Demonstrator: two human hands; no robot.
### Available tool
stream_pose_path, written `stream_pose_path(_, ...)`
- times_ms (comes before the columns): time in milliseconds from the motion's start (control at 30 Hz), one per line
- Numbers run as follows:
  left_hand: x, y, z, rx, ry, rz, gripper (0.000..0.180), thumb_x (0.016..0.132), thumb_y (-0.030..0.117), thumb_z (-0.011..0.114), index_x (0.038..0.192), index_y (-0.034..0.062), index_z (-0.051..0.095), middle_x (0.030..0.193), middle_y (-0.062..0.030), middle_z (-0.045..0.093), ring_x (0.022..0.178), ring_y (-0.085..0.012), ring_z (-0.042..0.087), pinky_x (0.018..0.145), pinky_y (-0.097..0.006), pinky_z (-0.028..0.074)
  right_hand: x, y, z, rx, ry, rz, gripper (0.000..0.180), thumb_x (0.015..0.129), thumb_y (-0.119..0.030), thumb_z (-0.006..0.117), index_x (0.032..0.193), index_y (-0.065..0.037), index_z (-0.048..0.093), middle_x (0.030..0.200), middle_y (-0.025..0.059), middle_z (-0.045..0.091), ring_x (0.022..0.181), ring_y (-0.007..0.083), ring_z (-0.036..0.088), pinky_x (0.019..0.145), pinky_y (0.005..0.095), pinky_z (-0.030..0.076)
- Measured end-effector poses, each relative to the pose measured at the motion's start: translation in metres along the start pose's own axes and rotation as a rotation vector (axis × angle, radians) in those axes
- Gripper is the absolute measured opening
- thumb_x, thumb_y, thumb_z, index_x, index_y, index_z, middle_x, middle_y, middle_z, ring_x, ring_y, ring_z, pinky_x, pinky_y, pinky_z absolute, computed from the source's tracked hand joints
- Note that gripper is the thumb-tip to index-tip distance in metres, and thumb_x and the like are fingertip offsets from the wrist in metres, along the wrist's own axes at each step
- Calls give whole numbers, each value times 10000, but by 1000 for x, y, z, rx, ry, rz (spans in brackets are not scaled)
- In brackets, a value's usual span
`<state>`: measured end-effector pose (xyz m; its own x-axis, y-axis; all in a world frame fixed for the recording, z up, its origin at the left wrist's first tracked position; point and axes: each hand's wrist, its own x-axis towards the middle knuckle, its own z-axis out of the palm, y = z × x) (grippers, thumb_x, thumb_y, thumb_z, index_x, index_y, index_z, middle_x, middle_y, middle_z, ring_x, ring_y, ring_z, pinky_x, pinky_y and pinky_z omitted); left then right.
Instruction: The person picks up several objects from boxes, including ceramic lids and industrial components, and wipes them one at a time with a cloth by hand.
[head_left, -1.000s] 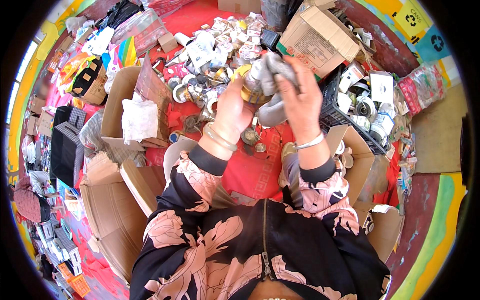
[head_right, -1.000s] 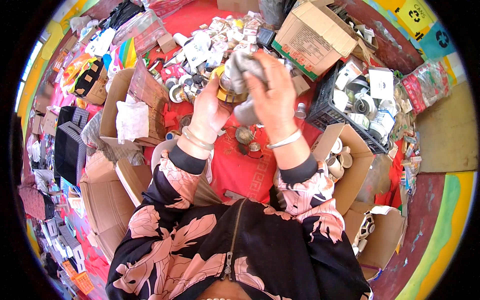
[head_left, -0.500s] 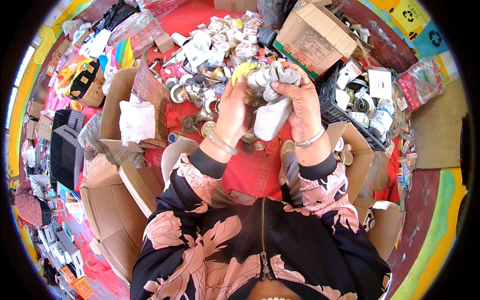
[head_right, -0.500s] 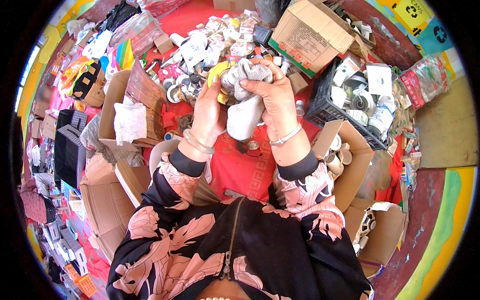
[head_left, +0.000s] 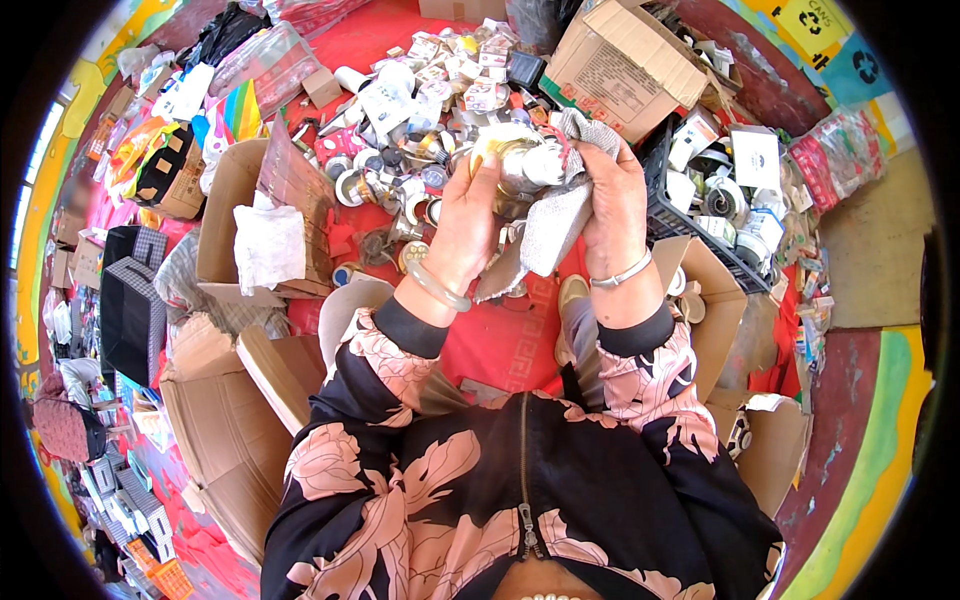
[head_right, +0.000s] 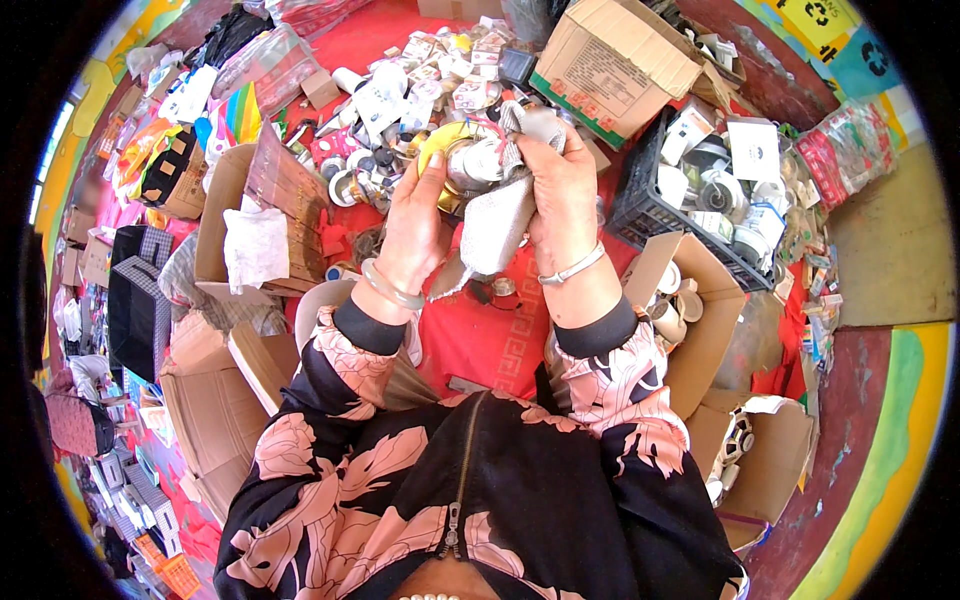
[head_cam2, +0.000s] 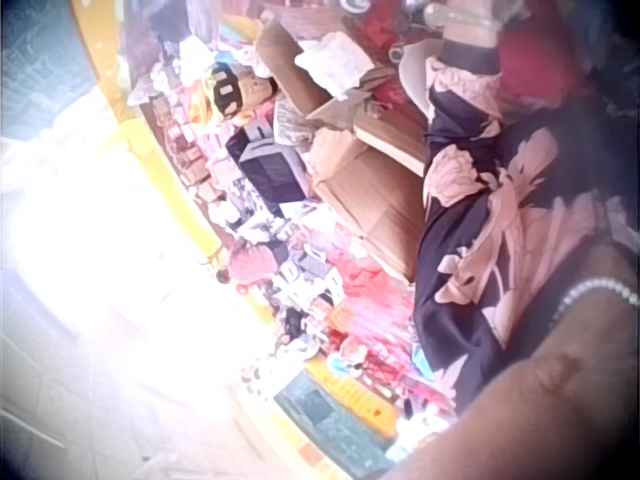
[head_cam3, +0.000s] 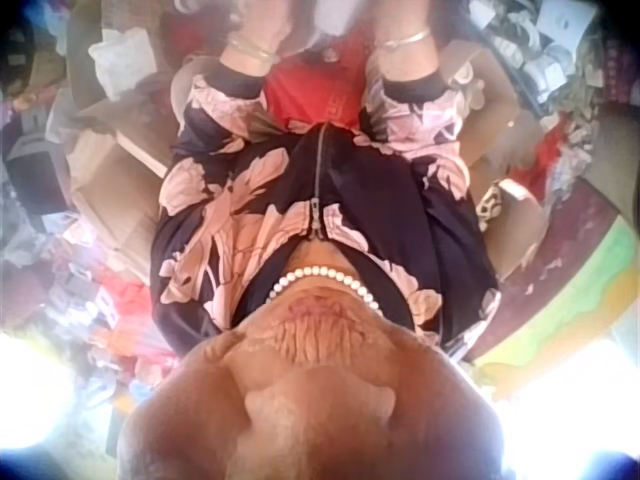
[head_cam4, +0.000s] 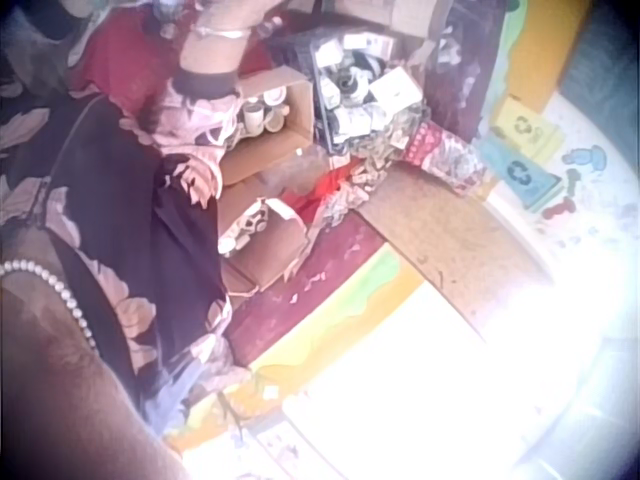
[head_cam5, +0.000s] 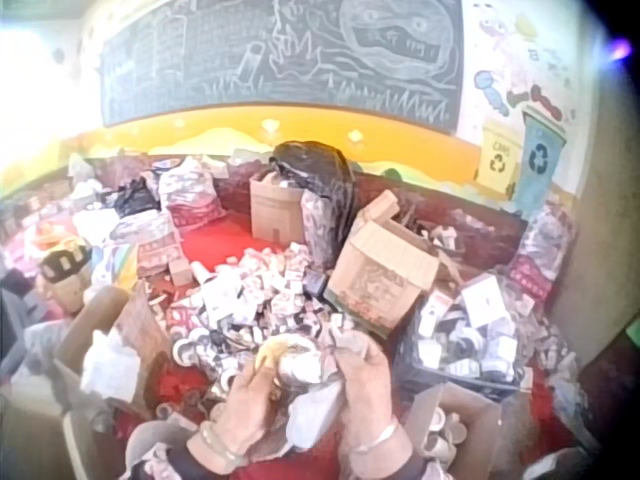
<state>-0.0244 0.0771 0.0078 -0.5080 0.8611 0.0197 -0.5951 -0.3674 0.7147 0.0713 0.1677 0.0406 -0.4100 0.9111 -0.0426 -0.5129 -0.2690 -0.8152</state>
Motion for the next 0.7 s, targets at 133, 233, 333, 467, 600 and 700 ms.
stream_pose_path(133,3,0,-7,-46,-77,-118,298,955,178,392,1191,6,450,1093,-86,551,994,-186,548,864,-348,457,15,1,-12,-149,35,-26,212,783,14,590,995,17,575,862,69,627,710,151,608,638,275,507)
stream_pose_path(233,11,7,-17,-201,2,-187,328,954,212,383,1224,30,423,1154,-111,538,1043,-246,546,866,-436,471,25,-27,-30,-219,102,-83,250,859,-145,543,1068,-9,554,927,88,629,790,169,613,682,299,499)
stream_pose_path(333,19,17,-29,-305,77,-188,345,957,245,374,1230,37,413,1198,-143,520,1080,-300,536,886,-506,461,57,-49,-88,-827,81,-357,321,892,-242,482,1100,-7,551,994,104,632,889,192,607,749,325,479)
stream_pose_path(467,24,24,-33,-357,167,-182,356,958,266,382,1227,34,412,1204,-149,515,1093,-318,529,887,-532,461,46,-53,-96,-804,-39,-69,392,865,-353,514,1029,-4,586,796,180,615,747,258,577,727,293,445)
stream_pose_path(600,22,21,-39,-409,84,-166,365,957,266,383,1238,33,403,1226,-154,499,1120,-317,507,917,-525,436,45,-51,-85,-1124,-96,-90,416,893,-344,511,974,54,599,814,80,627,767,130,510,721,270,413)
stream_pose_path(700,23,22,-37,-397,37,-147,381,964,280,347,1244,26,395,1218,-159,507,1114,-315,514,910,-512,448,40,-52,-84,-858,-101,28,439,902,-358,487,949,63,601,805,85,618,759,142,490,735,279,404)
